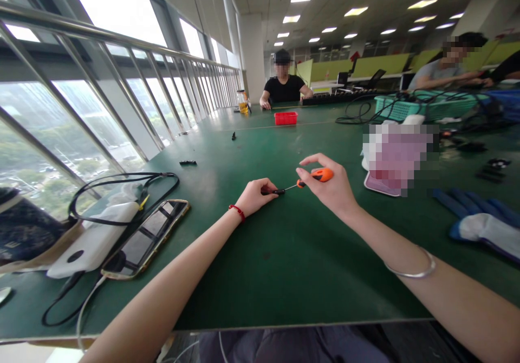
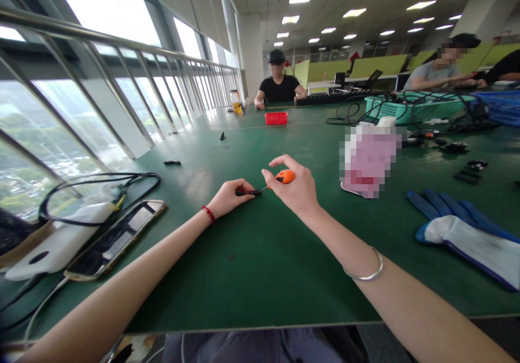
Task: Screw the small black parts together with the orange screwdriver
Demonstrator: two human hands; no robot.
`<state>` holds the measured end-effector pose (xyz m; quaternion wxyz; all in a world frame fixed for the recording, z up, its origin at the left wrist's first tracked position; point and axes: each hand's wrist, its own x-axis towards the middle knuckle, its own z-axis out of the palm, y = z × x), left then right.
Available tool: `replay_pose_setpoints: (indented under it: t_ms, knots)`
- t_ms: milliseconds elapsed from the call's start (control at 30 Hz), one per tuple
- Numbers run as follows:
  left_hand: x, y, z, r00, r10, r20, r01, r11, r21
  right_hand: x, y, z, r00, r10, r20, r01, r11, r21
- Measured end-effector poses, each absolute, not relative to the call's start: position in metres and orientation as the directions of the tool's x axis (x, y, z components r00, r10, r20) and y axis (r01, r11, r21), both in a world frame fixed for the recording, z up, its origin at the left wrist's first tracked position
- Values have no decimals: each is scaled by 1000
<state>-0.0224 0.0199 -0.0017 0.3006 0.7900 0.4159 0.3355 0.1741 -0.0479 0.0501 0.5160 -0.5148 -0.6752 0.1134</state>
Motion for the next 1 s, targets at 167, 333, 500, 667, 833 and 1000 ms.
replay_pose_setpoints:
  t_ms: [167,333,500,667,833,1000]
  knots:
    - [-22,19,-1,428,859,280,458,-473,752,172,-49,50,50,777,628,551,503,-666]
    - [-22,20,-1,429,861,273,470,-471,746,173,-47,49,84,782,618,592,460,-662]
    - [-22,20,-1,428,861,276,471,-473,745,172,-48,50,74,803,592,573,451,-684]
    - [-23,22,-4,439,854,280,463,-482,744,171,-48,49,67,772,632,566,493,-661]
    - [-23,21,-4,430,859,277,467,-475,746,172,-50,51,72,817,572,593,427,-683]
    - [-22,20,-2,433,855,286,462,-483,744,173,-49,52,33,790,612,548,498,-672]
